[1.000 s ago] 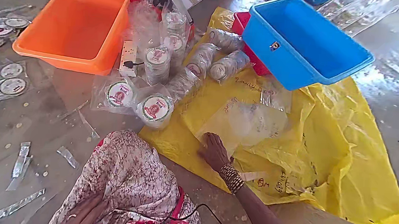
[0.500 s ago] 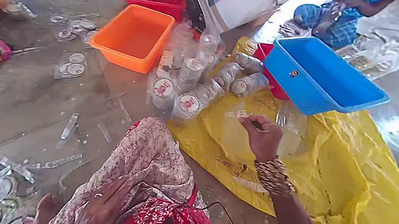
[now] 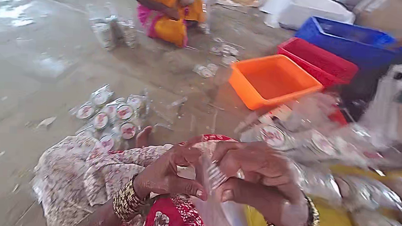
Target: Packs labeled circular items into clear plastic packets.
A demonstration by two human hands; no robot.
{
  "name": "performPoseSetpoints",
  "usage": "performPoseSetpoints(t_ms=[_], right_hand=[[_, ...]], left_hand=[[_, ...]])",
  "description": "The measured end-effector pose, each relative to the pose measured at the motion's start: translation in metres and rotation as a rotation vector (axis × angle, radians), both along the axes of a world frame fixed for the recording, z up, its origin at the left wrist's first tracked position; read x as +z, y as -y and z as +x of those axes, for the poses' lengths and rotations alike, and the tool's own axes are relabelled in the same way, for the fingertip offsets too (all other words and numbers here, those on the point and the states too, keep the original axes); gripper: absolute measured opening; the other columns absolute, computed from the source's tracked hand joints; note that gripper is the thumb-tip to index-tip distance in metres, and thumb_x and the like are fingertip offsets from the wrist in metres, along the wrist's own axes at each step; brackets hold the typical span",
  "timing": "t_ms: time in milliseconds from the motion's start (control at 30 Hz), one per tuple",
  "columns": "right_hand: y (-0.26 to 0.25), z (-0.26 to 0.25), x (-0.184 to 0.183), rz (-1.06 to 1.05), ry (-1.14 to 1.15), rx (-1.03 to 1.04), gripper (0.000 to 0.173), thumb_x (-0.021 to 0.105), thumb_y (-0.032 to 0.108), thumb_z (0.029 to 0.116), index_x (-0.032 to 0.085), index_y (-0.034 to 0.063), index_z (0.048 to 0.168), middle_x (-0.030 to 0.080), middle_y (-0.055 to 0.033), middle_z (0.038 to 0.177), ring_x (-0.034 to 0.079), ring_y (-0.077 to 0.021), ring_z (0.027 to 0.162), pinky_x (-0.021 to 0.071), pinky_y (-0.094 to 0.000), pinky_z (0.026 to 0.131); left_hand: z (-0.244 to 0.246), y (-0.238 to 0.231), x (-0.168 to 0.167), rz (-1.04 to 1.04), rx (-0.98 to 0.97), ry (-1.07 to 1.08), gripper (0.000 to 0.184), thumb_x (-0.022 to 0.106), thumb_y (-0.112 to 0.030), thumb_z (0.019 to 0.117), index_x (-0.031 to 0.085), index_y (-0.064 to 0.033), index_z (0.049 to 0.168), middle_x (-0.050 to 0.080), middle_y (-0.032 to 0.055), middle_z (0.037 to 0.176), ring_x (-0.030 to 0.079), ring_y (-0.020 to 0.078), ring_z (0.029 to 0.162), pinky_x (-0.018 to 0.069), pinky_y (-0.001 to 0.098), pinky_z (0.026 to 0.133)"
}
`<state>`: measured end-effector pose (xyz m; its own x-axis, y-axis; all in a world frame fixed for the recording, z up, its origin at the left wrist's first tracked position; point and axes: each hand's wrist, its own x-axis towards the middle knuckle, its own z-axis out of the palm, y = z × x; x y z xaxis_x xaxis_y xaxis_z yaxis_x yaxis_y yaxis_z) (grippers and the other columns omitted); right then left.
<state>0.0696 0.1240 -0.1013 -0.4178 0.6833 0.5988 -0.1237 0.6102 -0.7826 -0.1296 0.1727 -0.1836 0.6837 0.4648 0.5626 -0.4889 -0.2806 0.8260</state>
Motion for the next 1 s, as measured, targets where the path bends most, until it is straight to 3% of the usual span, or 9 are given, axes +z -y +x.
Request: performPoseSetpoints(t_ms=[100, 200, 300, 400, 533, 667, 767, 900, 1000], right_hand=[[-0.025, -0.007, 0.015, 0.032, -0.034, -0.031, 0.012, 0.066, 0.020, 0.1007, 0.071, 0.0089, 0.101, 0.071, 0.0061, 0.097, 0.066, 0.0011, 0.094, 0.0553, -0.0160, 0.084], [-0.050, -0.005, 0.016, 0.000, -0.118, -0.097, 0.009, 0.068, 0.018, 0.0989, 0.075, 0.0161, 0.105, 0.074, 0.0095, 0.097, 0.069, 0.0008, 0.089, 0.0573, -0.0157, 0.080], [-0.070, -0.011, 0.005, -0.076, -0.182, -0.200, 0.007, 0.070, 0.016, 0.0965, 0.076, 0.0168, 0.098, 0.074, 0.0079, 0.088, 0.069, -0.0010, 0.080, 0.0587, -0.0175, 0.076], [-0.076, -0.023, -0.011, -0.175, -0.156, -0.306, 0.009, 0.068, 0.012, 0.0960, 0.076, 0.0160, 0.093, 0.074, 0.0065, 0.083, 0.070, -0.0047, 0.074, 0.0612, -0.0226, 0.073], [-0.067, -0.048, -0.036, -0.303, 0.036, -0.499, 0.007, 0.070, 0.010, 0.0910, 0.072, 0.0152, 0.086, 0.073, 0.0076, 0.077, 0.069, -0.0048, 0.069, 0.0604, -0.0222, 0.067], [-0.044, -0.077, -0.060, -0.363, 0.146, -0.659, 0.011, 0.068, 0.008, 0.0886, 0.069, 0.0170, 0.081, 0.071, 0.0117, 0.072, 0.067, 0.0008, 0.066, 0.0567, -0.0169, 0.063], [-0.034, -0.088, -0.064, -0.293, 0.127, -0.809, 0.019, 0.064, -0.001, 0.0854, 0.069, 0.0171, 0.083, 0.070, 0.0152, 0.075, 0.066, 0.0038, 0.067, 0.0566, -0.0147, 0.064], [-0.028, -0.100, -0.052, -0.233, 0.124, -0.936, 0.018, 0.061, -0.002, 0.0848, 0.068, 0.0146, 0.085, 0.068, 0.0170, 0.077, 0.064, 0.0065, 0.070, 0.0559, -0.0136, 0.067], [-0.018, -0.106, -0.054, -0.185, 0.204, -0.873, 0.009, 0.064, 0.004, 0.0894, 0.066, 0.0054, 0.081, 0.064, 0.0116, 0.076, 0.060, 0.0080, 0.072, 0.0521, -0.0116, 0.068]], left_hand=[[-0.034, 0.004, -0.012, -0.036, -0.065, -0.029, 0.014, 0.072, -0.010, 0.0934, 0.071, -0.0034, 0.106, 0.071, -0.0026, 0.111, 0.061, -0.0014, 0.109, 0.0499, 0.0206, 0.098], [-0.064, 0.020, -0.039, -0.197, -0.035, -0.040, 0.022, 0.071, -0.012, 0.0947, 0.070, -0.0075, 0.116, 0.072, -0.0033, 0.114, 0.064, 0.0016, 0.109, 0.0534, 0.0242, 0.096], [-0.085, 0.039, -0.056, -0.405, 0.127, 0.005, 0.024, 0.068, -0.012, 0.0968, 0.072, -0.0129, 0.120, 0.074, -0.0043, 0.111, 0.068, 0.0038, 0.104, 0.0558, 0.0262, 0.094], [-0.107, 0.047, -0.065, -0.563, 0.448, 0.029, 0.020, 0.068, -0.018, 0.0966, 0.073, -0.0174, 0.116, 0.075, -0.0046, 0.101, 0.070, 0.0037, 0.089, 0.0588, 0.0233, 0.082], [-0.148, 0.035, -0.074, -0.676, 0.750, -0.020, 0.013, 0.059, -0.017, 0.1011, 0.071, -0.0185, 0.098, 0.061, -0.0113, 0.068, 0.046, -0.0061, 0.047, 0.0396, 0.0110, 0.042], [-0.185, 0.020, -0.099, -0.642, 0.836, -0.097, 0.011, 0.069, -0.019, 0.0933, 0.070, -0.0188, 0.082, 0.062, -0.0147, 0.067, 0.048, -0.0079, 0.049, 0.0398, 0.0112, 0.044], [-0.202, 0.008, -0.116, -0.678, 0.634, -0.176, 0.004, 0.073, -0.012, 0.0892, 0.070, -0.0120, 0.092, 0.066, -0.0097, 0.075, 0.058, -0.0023, 0.062, 0.0496, 0.0163, 0.057], [-0.203, -0.003, -0.123, -0.712, 0.597, -0.100, 0.014, 0.062, -0.002, 0.0936, 0.071, -0.0073, 0.103, 0.072, -0.0052, 0.092, 0.068, 0.0044, 0.083, 0.0581, 0.0243, 0.078], [-0.197, -0.004, -0.114, -0.754, 0.824, 0.070, 0.019, 0.051, -0.004, 0.1013, 0.068, -0.0109, 0.101, 0.072, -0.0081, 0.088, 0.068, 0.0018, 0.078, 0.0582, 0.0209, 0.073]])
